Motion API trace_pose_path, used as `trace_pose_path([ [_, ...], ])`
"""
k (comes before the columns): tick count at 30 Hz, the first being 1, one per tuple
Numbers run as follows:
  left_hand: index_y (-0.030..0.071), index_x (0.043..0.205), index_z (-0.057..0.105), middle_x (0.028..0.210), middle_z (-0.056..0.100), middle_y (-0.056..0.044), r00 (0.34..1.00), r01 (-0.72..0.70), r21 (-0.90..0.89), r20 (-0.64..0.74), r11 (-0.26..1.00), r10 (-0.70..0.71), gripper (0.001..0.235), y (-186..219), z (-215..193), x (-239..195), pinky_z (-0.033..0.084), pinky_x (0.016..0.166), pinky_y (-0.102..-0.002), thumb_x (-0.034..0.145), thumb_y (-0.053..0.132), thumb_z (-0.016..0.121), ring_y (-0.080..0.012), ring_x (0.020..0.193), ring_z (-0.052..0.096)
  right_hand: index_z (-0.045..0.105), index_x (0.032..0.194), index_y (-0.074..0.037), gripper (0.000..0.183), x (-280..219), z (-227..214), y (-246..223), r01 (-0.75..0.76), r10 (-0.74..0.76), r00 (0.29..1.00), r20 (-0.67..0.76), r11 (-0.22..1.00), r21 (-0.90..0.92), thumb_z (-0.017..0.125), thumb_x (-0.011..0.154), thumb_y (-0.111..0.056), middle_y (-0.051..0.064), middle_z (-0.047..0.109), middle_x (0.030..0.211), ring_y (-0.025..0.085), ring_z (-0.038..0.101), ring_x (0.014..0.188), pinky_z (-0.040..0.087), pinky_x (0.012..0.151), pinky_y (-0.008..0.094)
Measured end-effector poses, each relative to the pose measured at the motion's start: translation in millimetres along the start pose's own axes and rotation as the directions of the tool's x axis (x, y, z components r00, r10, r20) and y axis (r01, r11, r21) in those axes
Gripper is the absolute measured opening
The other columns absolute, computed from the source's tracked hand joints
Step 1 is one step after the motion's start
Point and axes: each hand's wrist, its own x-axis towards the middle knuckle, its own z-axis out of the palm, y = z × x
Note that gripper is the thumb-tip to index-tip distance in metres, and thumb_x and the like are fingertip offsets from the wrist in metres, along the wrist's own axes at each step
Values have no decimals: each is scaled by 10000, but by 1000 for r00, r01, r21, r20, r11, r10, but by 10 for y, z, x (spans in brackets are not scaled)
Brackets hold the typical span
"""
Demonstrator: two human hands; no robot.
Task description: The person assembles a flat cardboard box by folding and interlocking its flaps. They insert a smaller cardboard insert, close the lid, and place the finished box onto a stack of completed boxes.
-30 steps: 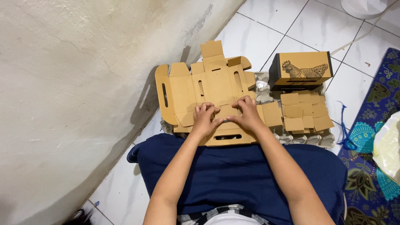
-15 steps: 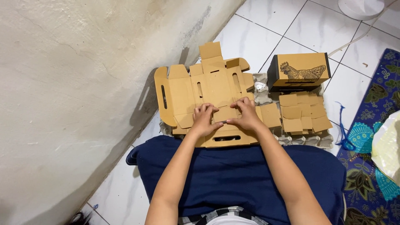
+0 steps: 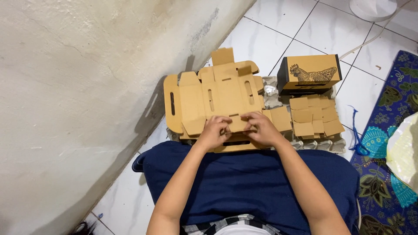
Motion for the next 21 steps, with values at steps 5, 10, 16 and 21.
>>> trace_pose_path([
  [5,155,1066,714,1405,633,-121,953,39,-226,300,973,32,469,571,-548,-108,360,1132,-572,684,398,837,-395,1373,501,770,741,-116,79,-275,-174,-259,2,0,995,103,1000,-20,844,721,-96,136,742,1273,365,571,1348,342,1142,573],
  [10,76,1350,602,1374,602,-191,946,166,-199,310,966,-99,519,505,-596,269,359,1182,-533,934,367,707,-367,1374,491,741,699,-80,94,-329,-140,-236,-20,16,979,203,1000,18,831,688,-57,206,721,1292,429,525,1381,362,1131,607],
  [16,126,1538,419,1606,348,-144,974,205,274,37,940,-223,662,236,-355,663,264,1189,-638,1054,576,380,-375,1534,251,811,915,-100,460,-155,-291,-302,-147,106,902,419,987,67,926,666,-470,229,623,1428,413,409,1475,315,1209,560],
  [21,186,1651,214,1734,133,-108,936,308,378,46,873,-350,770,462,-395,579,33,1265,-604,1035,645,267,-320,1602,64,738,1127,-40,320,253,-352,-201,-218,183,963,199,960,173,579,1046,-304,213,745,1135,378,659,1192,490,1038,529],
])
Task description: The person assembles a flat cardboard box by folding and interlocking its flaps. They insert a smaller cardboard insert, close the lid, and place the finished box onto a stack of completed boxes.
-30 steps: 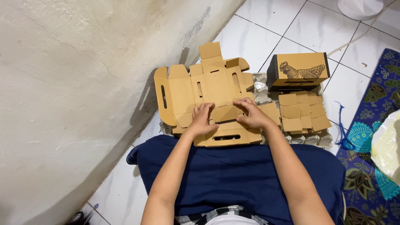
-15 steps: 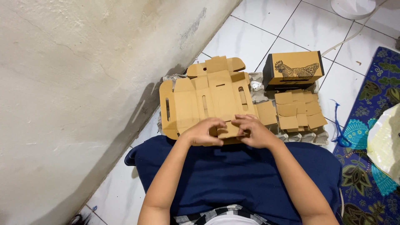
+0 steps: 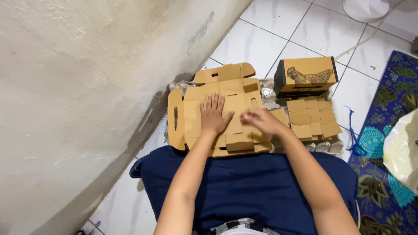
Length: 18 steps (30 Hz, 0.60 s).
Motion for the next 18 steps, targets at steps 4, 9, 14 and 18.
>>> trace_pose_path([
  [4,209,1654,198,1738,109,-82,1000,8,5,-22,1000,-8,805,-42,123,62,14,1266,-584,1012,692,251,-298,1602,53,688,1264,-62,295,783,-112,400,84,-37,937,-349,989,120,697,1015,-220,174,740,1148,302,705,1100,585,920,425],
  [9,196,1652,203,1741,115,-63,1000,25,-7,-18,1000,-25,832,-23,74,43,-7,1274,-554,991,700,241,-269,1606,56,559,1401,-95,434,1673,-124,685,-89,225,868,-442,948,306,685,990,-151,117,660,1301,268,678,1141,677,701,399],
  [14,152,1651,172,1740,106,-53,999,41,-11,-34,999,-41,894,-66,171,117,-7,1277,-540,971,728,245,-247,1604,53,498,1457,-42,668,2163,-13,1075,-401,274,861,-428,884,-239,713,903,-349,256,645,1256,391,639,1208,579,926,528],
  [18,139,1650,158,1739,102,-46,998,45,-24,-45,999,-46,920,-77,202,120,-2,1278,-540,959,739,250,-234,1603,54,404,1476,55,731,1934,82,516,-396,235,847,-477,877,-271,718,878,-223,334,581,1299,506,501,1328,448,1080,594],
])
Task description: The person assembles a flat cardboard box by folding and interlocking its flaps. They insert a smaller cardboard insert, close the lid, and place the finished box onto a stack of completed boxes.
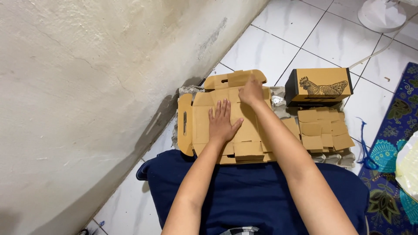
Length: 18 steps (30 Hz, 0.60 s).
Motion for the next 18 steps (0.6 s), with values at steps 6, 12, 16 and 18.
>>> trace_pose_path([
  [6,85,1639,180,1724,165,-104,998,-19,-102,-61,995,13,986,-61,74,27,29,1275,-544,929,748,347,-259,1600,116,706,840,-46,225,-325,-211,188,480,-431,837,-339,874,75,762,644,49,115,566,857,346,568,978,479,951,444],
  [12,42,1644,84,1694,232,-155,989,-21,-214,-146,977,-10,1146,-136,185,70,59,1295,-498,719,132,755,-259,1586,170,710,915,-114,481,-1007,-265,506,592,-586,800,-130,734,334,632,534,168,137,738,1165,365,646,1220,482,1076,490],
  [16,155,1658,142,1683,284,-78,980,-110,-225,-184,968,69,1144,-147,183,52,66,1281,-544,730,218,808,-258,1582,180,691,934,-58,430,-1251,-502,381,553,-587,810,23,775,307,634,575,172,164,733,1262,374,603,1309,418,1135,538],
  [18,267,1632,285,1692,283,42,980,-173,-109,-114,979,161,936,-127,136,38,99,1276,-537,808,232,729,-221,1590,160,699,1075,-45,500,-1342,-641,286,552,-598,790,140,791,264,740,586,50,182,688,1346,379,541,1379,364,1188,549],
])
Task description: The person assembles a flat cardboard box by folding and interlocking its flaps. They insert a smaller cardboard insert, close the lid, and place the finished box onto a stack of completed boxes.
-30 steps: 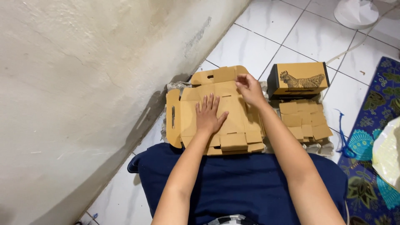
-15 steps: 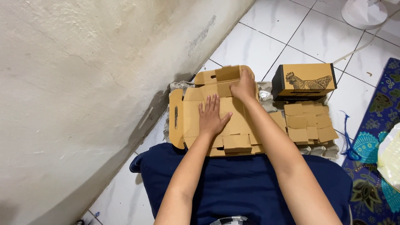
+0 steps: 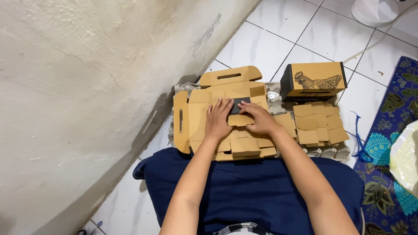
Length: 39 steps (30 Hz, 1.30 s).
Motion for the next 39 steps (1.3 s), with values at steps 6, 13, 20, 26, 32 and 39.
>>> trace_pose_path([
  [6,325,1569,389,1647,345,102,999,-45,112,19,993,43,923,-36,96,32,157,1269,-544,721,302,752,-218,1564,224,546,1398,-62,775,222,-98,32,-108,122,983,135,988,-106,677,877,-621,226,671,1323,401,585,1296,384,1150,576],
  [13,259,1570,354,1635,344,67,999,22,115,45,993,-27,841,-38,158,85,133,1282,-520,786,357,643,-204,1566,213,319,1591,-118,981,321,366,37,-111,157,977,146,952,-285,463,897,-796,163,431,1597,310,333,1524,106,1255,631],
  [20,246,1528,401,1575,412,57,999,40,207,-31,977,-34,818,-53,162,58,179,1246,-561,748,340,632,-213,1517,295,409,1550,-143,979,226,335,118,-121,195,977,85,838,-531,268,919,-878,94,511,1551,222,386,1504,-24,1284,573],
  [26,218,1485,460,1527,466,19,996,19,172,-94,985,-3,751,-8,70,-17,206,1224,-582,768,350,640,-232,1492,332,433,1538,-132,926,80,199,78,-188,244,969,43,838,-512,389,909,-811,91,563,1508,247,396,1499,-37,1277,587],
  [32,229,1501,464,1536,479,15,997,9,61,-83,998,-4,523,-175,187,48,186,1230,-574,979,202,490,-232,1504,342,446,1532,-127,1140,20,67,-27,-239,280,959,51,891,-385,676,687,-858,92,563,1513,279,381,1507,-6,1275,613],
  [39,258,1487,473,1542,486,42,992,-4,12,-127,1000,5,451,-245,277,62,185,1232,-546,1044,204,412,-206,1496,358,553,1463,-163,1062,16,82,242,-167,166,986,-27,950,-263,906,588,-652,61,613,1467,270,461,1453,-13,1283,588],
])
